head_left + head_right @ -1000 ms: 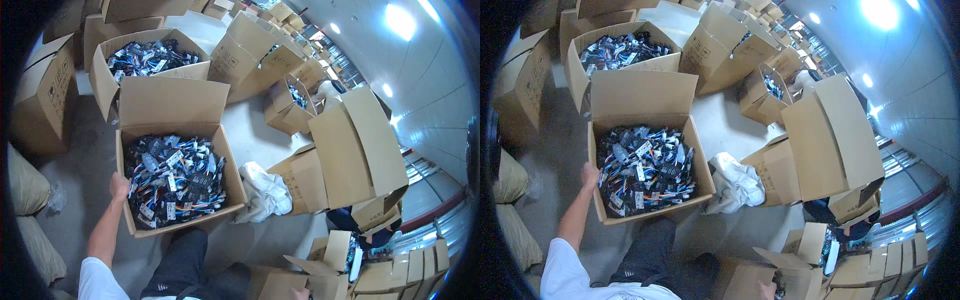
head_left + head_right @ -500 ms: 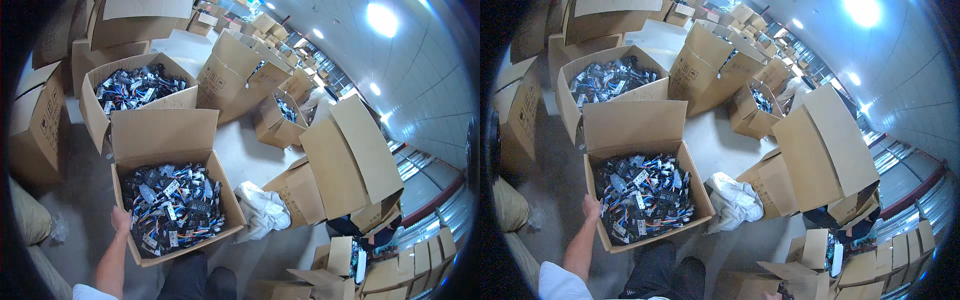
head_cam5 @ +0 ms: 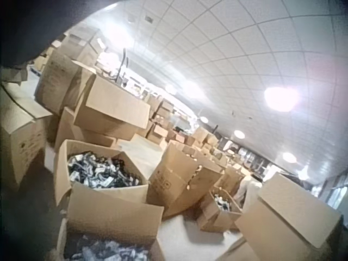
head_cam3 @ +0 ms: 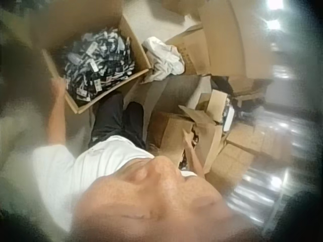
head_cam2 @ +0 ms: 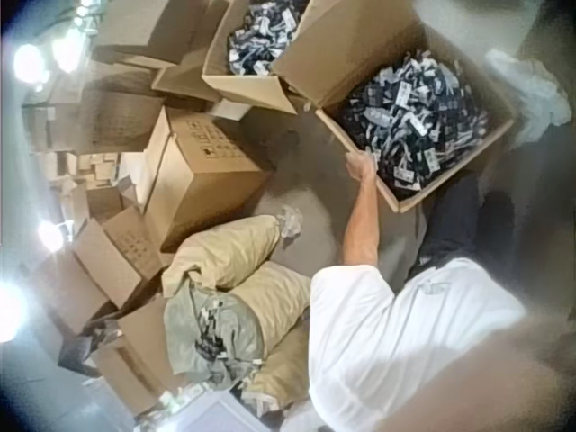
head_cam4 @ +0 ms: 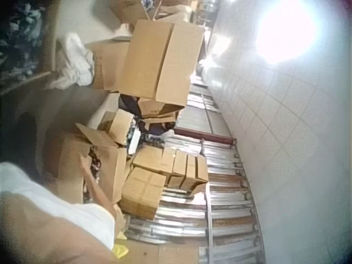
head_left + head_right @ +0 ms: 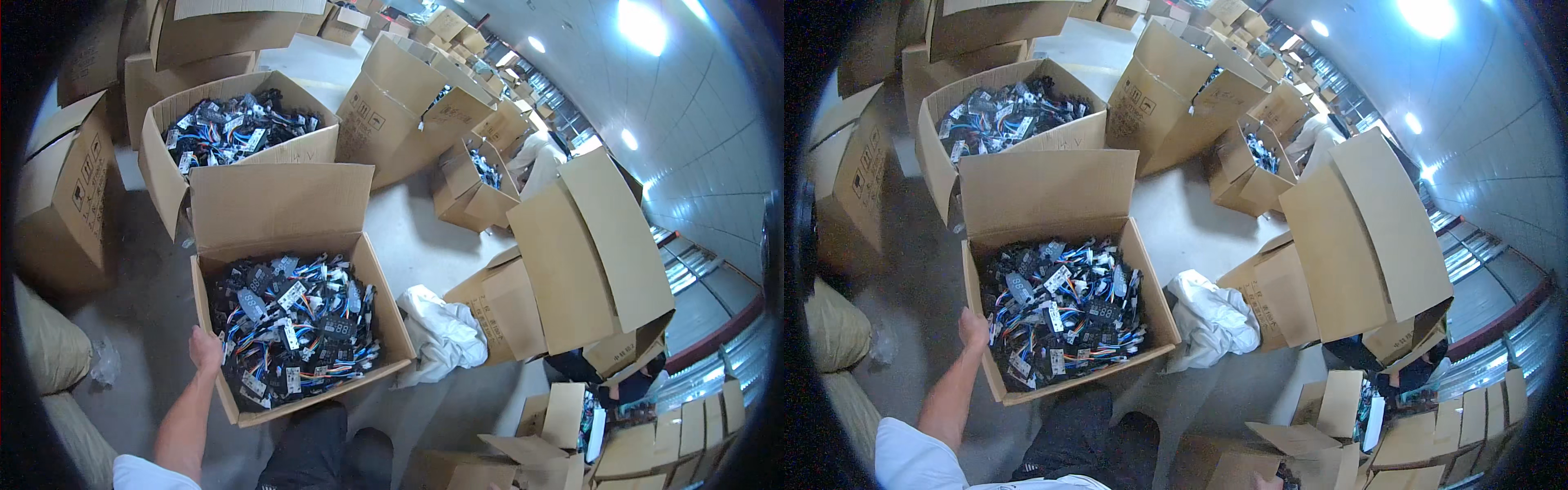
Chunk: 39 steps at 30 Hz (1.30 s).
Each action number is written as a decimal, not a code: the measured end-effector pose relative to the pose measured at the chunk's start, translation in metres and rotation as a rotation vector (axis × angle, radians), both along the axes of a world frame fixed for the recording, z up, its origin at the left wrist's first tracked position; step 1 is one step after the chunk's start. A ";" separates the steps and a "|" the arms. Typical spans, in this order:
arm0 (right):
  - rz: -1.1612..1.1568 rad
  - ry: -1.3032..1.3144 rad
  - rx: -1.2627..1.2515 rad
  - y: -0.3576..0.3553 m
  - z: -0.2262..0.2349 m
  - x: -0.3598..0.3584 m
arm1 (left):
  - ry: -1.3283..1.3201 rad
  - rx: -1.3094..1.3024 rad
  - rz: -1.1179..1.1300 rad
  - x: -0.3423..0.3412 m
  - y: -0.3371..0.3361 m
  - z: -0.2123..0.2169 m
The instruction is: The person gathers digital display wire harnesses from a cardboard box and transfers them into another box by hand. The person then moves cardboard boxes and sorts through wire harnesses inside another box.
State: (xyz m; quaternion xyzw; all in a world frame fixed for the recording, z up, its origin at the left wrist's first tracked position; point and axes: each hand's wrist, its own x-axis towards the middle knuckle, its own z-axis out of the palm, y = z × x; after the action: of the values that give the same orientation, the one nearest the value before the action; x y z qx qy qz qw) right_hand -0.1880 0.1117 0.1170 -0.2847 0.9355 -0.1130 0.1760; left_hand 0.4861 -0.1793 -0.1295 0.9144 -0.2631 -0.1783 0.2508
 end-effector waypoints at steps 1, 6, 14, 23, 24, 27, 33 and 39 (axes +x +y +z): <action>-0.007 -0.048 0.004 -0.001 -0.001 -0.003 | 0.011 0.011 0.002 0.001 -0.001 -0.003; 0.033 -0.080 0.102 -0.008 -0.003 0.005 | 0.009 0.060 0.022 0.017 0.011 -0.012; -0.003 0.124 0.157 -0.002 -0.001 0.004 | 0.020 0.064 0.041 0.004 0.003 0.012; 0.073 0.082 0.146 0.002 -0.009 -0.017 | 0.014 0.120 0.063 -0.001 -0.005 0.022; 0.063 0.077 0.154 -0.004 -0.005 -0.008 | 0.008 0.128 0.052 -0.001 -0.006 0.022; 0.047 0.192 0.208 -0.011 0.002 0.000 | -0.001 0.155 0.055 0.000 -0.005 0.029; 0.013 0.128 0.563 -0.003 0.002 -0.023 | 0.000 0.193 0.034 -0.006 -0.008 0.010; 0.032 0.034 0.547 -0.004 0.002 -0.025 | 0.037 0.155 0.035 -0.010 -0.005 0.031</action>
State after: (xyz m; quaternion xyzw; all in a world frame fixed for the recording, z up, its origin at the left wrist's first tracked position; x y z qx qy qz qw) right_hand -0.2127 0.1074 0.1185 -0.2433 0.9294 0.1515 0.2324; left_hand 0.4758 -0.1848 -0.0989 0.9321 -0.2279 -0.2106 0.1869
